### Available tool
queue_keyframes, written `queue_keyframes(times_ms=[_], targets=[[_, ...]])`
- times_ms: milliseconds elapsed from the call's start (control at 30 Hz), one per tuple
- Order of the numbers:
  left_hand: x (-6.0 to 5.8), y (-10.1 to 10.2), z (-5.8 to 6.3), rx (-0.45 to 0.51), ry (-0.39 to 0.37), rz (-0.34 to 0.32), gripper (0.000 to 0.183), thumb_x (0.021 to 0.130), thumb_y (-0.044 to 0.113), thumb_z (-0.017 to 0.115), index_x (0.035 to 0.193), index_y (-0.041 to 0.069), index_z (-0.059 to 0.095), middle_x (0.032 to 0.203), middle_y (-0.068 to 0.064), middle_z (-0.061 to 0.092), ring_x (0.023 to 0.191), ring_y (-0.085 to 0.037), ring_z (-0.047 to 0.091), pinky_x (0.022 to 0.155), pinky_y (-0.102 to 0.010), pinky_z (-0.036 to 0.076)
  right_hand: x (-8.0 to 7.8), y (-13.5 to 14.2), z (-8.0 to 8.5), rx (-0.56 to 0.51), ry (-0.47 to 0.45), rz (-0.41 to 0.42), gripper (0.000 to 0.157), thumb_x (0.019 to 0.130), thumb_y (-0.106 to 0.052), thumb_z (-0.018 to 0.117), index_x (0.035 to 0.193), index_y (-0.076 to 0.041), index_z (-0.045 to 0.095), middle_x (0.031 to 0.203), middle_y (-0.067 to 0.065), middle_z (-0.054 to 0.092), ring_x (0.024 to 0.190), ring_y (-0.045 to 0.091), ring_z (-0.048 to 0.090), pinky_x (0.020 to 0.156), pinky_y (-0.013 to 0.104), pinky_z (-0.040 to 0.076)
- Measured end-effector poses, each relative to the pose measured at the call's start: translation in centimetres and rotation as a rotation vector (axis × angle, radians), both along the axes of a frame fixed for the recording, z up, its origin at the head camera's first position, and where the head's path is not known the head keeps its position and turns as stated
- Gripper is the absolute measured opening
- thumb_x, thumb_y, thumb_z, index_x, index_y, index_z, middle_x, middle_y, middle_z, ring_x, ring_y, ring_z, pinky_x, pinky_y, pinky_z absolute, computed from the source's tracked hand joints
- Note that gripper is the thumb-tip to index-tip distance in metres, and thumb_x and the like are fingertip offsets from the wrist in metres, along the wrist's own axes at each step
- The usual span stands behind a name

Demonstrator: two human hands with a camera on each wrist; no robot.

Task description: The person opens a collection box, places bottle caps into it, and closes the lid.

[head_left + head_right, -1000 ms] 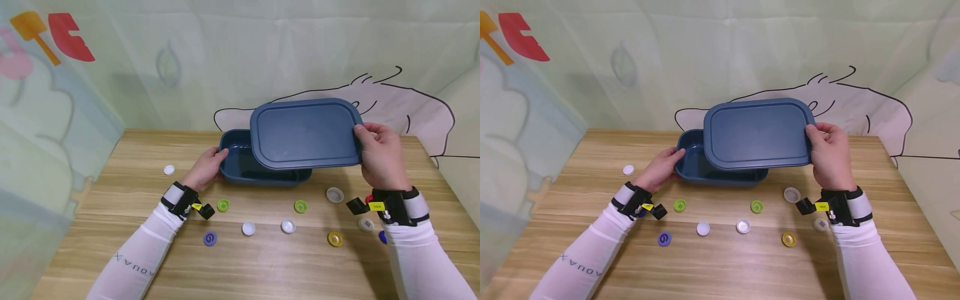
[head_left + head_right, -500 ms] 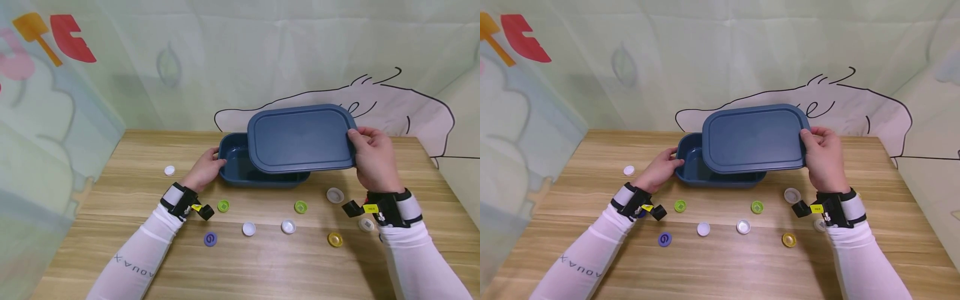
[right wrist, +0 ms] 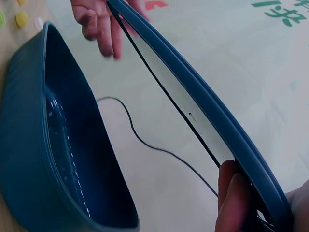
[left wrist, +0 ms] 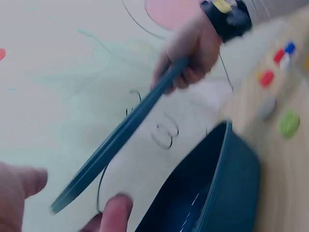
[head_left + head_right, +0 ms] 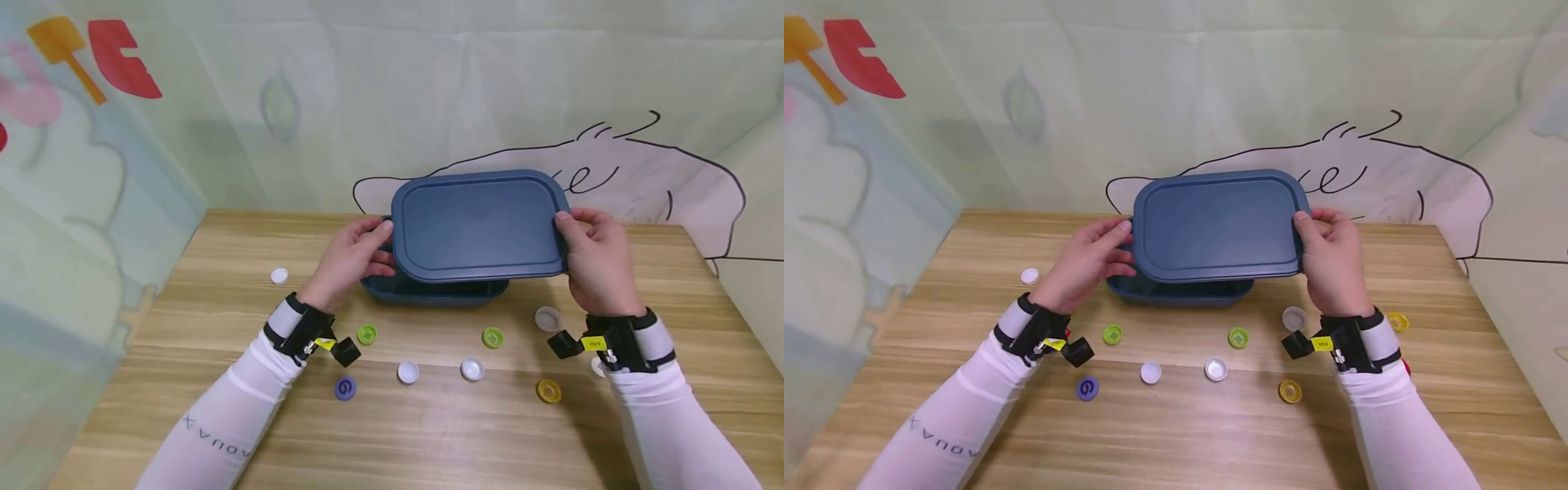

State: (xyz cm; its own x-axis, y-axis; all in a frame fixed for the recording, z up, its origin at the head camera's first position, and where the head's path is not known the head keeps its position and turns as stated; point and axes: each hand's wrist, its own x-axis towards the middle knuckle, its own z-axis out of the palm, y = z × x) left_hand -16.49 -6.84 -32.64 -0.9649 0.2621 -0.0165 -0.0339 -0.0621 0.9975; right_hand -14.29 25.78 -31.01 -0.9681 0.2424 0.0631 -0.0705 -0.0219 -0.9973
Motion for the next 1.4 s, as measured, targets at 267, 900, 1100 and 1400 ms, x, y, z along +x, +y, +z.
queue_keyframes(times_ms=[267,900,1100,1400], targets=[[0.4,0.2,0.0,0.175,-0.107,-0.056,0.038,0.087,0.019,0.059,0.120,0.006,0.046,0.104,-0.019,0.062,0.086,-0.026,0.063,0.070,-0.033,0.053,0.6,-2.1,0.0,-0.006,0.010,0.087,0.052,0.086,-0.030,0.058,0.120,-0.002,0.031,0.083,0.017,0.058,0.065,0.023,0.063,0.058,0.028,0.051],[-2.4,-12.6,-0.2,0.226,-0.075,0.359,0.051,0.088,0.024,0.056,0.132,0.010,0.033,0.109,-0.008,0.054,0.075,-0.012,0.061,0.057,-0.021,0.051,1.4,0.9,0.6,0.007,-0.033,0.132,0.055,0.086,-0.033,0.058,0.126,-0.011,0.028,0.113,0.022,0.048,0.083,0.040,0.061,0.062,0.042,0.051],[-3.4,-17.6,-2.0,0.113,-0.108,0.502,0.058,0.088,0.029,0.056,0.136,0.014,0.028,0.119,-0.007,0.045,0.083,-0.011,0.059,0.060,-0.021,0.051,2.1,3.0,0.7,-0.003,-0.038,0.105,0.056,0.086,-0.032,0.058,0.129,-0.013,0.027,0.115,0.019,0.046,0.084,0.038,0.061,0.063,0.039,0.049],[-5.0,-20.2,-5.0,0.076,-0.157,0.619,0.056,0.086,0.030,0.058,0.136,0.019,0.035,0.129,-0.009,0.043,0.100,-0.017,0.055,0.063,-0.023,0.051,2.6,3.4,0.6,-0.004,-0.059,0.087,0.056,0.085,-0.032,0.058,0.130,-0.014,0.029,0.115,0.018,0.048,0.084,0.039,0.061,0.062,0.039,0.049]])
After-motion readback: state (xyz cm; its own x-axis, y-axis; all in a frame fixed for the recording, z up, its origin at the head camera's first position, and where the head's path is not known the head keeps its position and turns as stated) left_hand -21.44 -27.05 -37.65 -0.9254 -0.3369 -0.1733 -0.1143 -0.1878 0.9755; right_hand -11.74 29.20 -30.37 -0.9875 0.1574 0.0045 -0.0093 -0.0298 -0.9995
